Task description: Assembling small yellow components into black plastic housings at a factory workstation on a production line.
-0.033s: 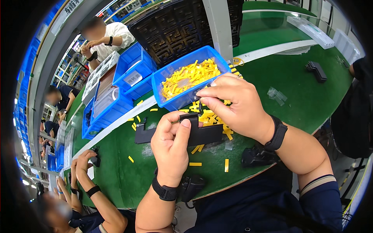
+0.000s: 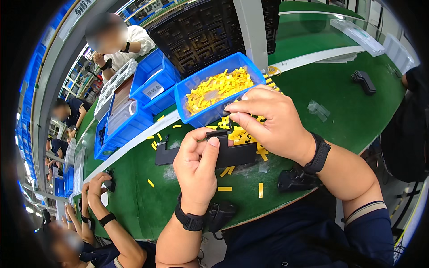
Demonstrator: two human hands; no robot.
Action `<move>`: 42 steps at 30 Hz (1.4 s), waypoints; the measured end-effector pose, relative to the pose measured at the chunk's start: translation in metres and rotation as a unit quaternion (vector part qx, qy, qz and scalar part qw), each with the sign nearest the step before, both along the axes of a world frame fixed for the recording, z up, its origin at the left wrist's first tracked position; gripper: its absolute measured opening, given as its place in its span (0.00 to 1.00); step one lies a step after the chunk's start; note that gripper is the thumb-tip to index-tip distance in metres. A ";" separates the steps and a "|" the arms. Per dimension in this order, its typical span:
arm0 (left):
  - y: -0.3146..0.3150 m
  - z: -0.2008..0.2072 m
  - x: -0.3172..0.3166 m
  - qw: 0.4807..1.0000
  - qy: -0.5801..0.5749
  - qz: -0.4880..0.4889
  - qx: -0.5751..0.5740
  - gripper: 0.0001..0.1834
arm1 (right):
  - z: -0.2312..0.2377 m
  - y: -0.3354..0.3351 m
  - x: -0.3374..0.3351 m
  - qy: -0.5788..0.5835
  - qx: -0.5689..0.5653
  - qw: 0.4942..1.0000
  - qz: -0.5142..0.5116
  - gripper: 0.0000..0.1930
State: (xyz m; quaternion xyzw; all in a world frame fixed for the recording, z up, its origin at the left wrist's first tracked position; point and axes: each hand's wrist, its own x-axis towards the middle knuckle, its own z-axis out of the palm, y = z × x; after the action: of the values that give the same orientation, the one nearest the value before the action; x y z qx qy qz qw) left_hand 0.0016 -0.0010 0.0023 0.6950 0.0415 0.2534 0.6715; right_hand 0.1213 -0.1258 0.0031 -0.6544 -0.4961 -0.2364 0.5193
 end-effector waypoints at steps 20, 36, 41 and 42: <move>0.078 -0.006 0.009 0.986 0.063 0.153 0.036 0.05 | -0.009 0.001 -0.001 0.080 -0.052 0.993 0.063 0.06; 0.025 0.003 0.007 0.966 0.027 0.015 0.257 0.12 | -0.016 0.008 -0.017 0.262 -0.071 0.953 0.136 0.12; 0.038 -0.001 0.012 0.990 0.128 -0.049 0.014 0.09 | -0.012 0.009 -0.014 0.215 0.003 0.974 0.064 0.04; 0.045 -0.006 0.013 0.985 0.164 -0.040 0.022 0.08 | -0.011 0.008 -0.010 0.215 0.003 0.974 0.064 0.04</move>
State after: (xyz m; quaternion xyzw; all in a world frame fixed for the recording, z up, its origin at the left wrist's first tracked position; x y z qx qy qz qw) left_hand 0.0145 0.0437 -0.0042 0.7427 0.1178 0.1103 0.6499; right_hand 0.1112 -0.1174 -0.0080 -0.6551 -0.4130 -0.0577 0.6301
